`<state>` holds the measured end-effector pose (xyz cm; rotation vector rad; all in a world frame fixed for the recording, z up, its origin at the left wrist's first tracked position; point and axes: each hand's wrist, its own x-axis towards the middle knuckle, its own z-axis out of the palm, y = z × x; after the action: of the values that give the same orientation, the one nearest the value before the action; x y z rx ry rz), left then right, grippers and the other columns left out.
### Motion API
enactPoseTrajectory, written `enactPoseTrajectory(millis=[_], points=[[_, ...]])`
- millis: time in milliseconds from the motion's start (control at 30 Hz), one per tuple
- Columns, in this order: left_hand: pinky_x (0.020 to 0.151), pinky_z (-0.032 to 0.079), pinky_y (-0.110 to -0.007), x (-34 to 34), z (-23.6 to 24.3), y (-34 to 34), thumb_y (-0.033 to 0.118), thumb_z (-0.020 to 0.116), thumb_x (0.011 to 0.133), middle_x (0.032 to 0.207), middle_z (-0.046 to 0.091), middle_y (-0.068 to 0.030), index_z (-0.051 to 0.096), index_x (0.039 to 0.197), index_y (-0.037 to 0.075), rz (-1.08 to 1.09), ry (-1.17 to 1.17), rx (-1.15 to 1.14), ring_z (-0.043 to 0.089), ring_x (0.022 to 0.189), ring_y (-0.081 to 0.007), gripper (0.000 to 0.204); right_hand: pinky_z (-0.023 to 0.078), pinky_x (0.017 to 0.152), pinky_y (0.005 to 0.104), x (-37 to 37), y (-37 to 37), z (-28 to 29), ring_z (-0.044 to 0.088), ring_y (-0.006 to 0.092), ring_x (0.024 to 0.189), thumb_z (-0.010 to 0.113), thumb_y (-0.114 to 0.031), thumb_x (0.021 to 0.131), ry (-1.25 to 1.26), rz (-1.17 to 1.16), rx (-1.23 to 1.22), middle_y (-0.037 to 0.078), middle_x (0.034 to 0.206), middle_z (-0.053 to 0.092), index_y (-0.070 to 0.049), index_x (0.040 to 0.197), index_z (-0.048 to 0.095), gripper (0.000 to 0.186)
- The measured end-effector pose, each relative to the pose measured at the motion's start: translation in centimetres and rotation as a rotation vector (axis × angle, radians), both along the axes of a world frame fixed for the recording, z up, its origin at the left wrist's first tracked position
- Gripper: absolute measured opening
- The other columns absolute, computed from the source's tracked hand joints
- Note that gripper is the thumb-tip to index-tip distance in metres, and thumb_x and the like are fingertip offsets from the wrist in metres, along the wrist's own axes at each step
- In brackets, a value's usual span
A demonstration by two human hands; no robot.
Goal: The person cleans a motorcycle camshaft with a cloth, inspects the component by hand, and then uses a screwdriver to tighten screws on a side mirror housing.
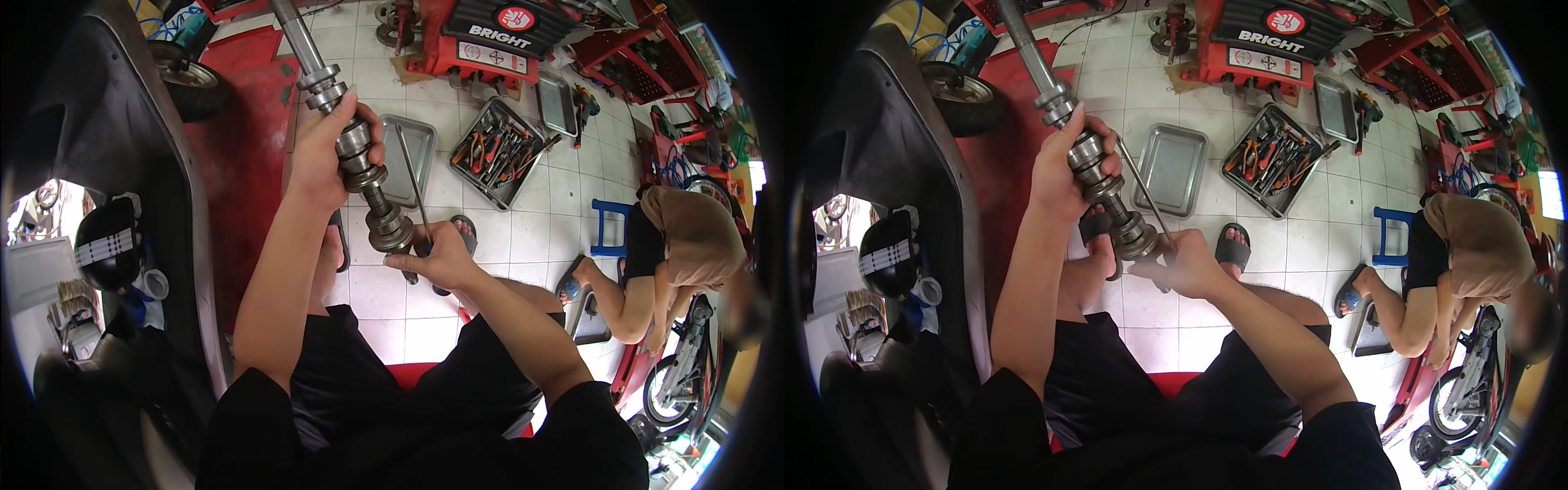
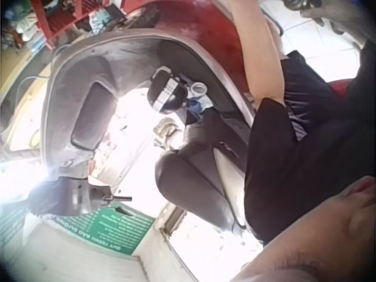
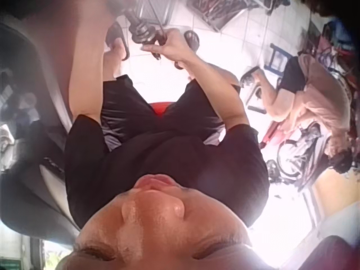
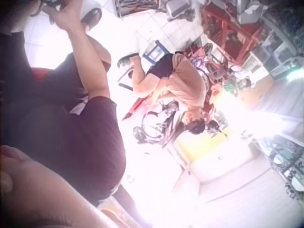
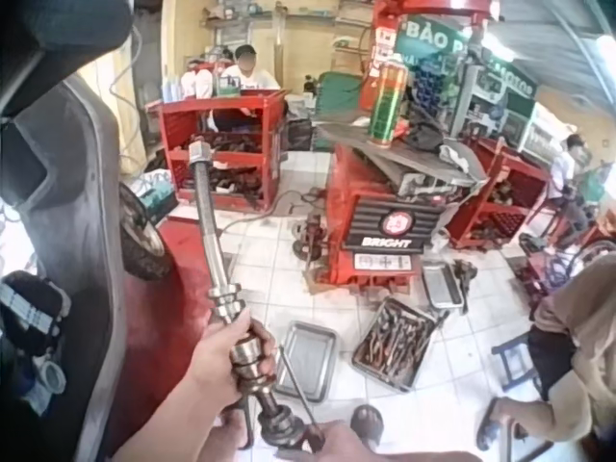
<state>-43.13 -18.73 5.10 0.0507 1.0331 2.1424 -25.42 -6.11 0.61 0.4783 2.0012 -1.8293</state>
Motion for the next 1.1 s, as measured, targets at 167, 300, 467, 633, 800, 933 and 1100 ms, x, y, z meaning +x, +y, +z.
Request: enactPoseTrajectory(millis=[167,300,467,633,800,933,1100], points=[[0.055,0.046,-0.034,-0.7,-1.1,-0.1,0.027,0.056,0.097,0.076,0.058,-0.0113,0.057,0.091,0.003,0.004,-0.062,-0.01,0.056,0.057,-0.021,0.025,0.044,0.047,0.0284,0.0,-0.2,1.3,0.057,0.0106,0.051,0.082,-0.015,0.076,0.009,-0.005,-0.005,0.006,0.057,0.061,0.003,0.083,0.069,0.023],[0.055,0.047,-0.034,-1.1,-1.6,-0.3,0.026,0.057,0.096,0.075,0.058,-0.0113,0.057,0.09,0.003,0.022,-0.079,0.008,0.056,0.057,-0.0215,0.024,0.043,0.047,0.0285,-0.3,-0.4,1.1,0.056,0.0097,0.051,0.081,-0.015,0.076,0.028,-0.027,-0.023,0.004,0.056,0.06,0.002,0.084,0.07,0.022],[0.047,0.046,-0.035,-0.4,-0.7,0.0,0.027,0.059,0.095,0.076,0.059,-0.0111,0.057,0.088,0.003,0.055,-0.02,-0.029,0.058,0.056,-0.0217,0.024,0.037,0.047,0.0276,0.9,-0.1,-3.1,0.049,0.007,0.049,0.083,-0.02,0.076,0.166,-0.084,0.065,-0.001,0.055,0.056,-0.003,0.088,0.073,0.023],[0.049,0.045,-0.032,1.8,3.5,0.4,0.024,0.064,0.091,0.079,0.06,-0.0119,0.058,0.09,0.002,0.082,0.191,-0.106,0.059,0.056,-0.0209,0.023,0.031,0.048,0.0272,1.7,-0.9,-2.9,0.039,0.0054,0.052,0.086,-0.024,0.075,0.268,-0.164,-0.008,-0.004,0.055,0.049,-0.002,0.085,0.071,0.029],[0.079,0.049,-0.033,3.6,8.7,-0.9,0.068,0.066,0.078,0.105,0.064,-0.0195,0.027,0.145,-0.008,-0.046,0.726,-0.025,0.063,0.089,-0.0209,0.108,0.028,0.049,0.0242,1.4,-0.7,-0.4,0.037,0.003,0.056,0.082,-0.015,0.08,0.548,-0.142,-0.24,-0.008,0.062,0.049,-0.002,0.09,0.07,0.021],[0.109,0.035,-0.038,1.1,13.3,-1.4,0.095,0.038,0.068,0.142,0.043,-0.0276,0.018,0.149,-0.01,0.008,0.836,-0.187,0.045,0.132,-0.0335,0.133,0.03,0.05,0.0238,1.9,0.9,-0.5,0.038,0.0027,0.056,0.081,-0.016,0.081,0.589,-0.11,-0.178,-0.007,0.064,0.052,-0.002,0.094,0.071,0.022],[0.117,0.024,-0.045,1.3,14.5,-1.4,0.095,0.037,0.068,0.15,0.029,-0.0325,0.015,0.145,-0.017,-0.204,0.489,0.22,0.032,0.141,-0.0425,0.138,0.037,0.049,0.0234,2.8,0.7,-0.2,0.048,0.0037,0.053,0.081,-0.016,0.081,0.43,-0.119,-0.255,-0.004,0.061,0.056,-0.001,0.096,0.071,0.023]])
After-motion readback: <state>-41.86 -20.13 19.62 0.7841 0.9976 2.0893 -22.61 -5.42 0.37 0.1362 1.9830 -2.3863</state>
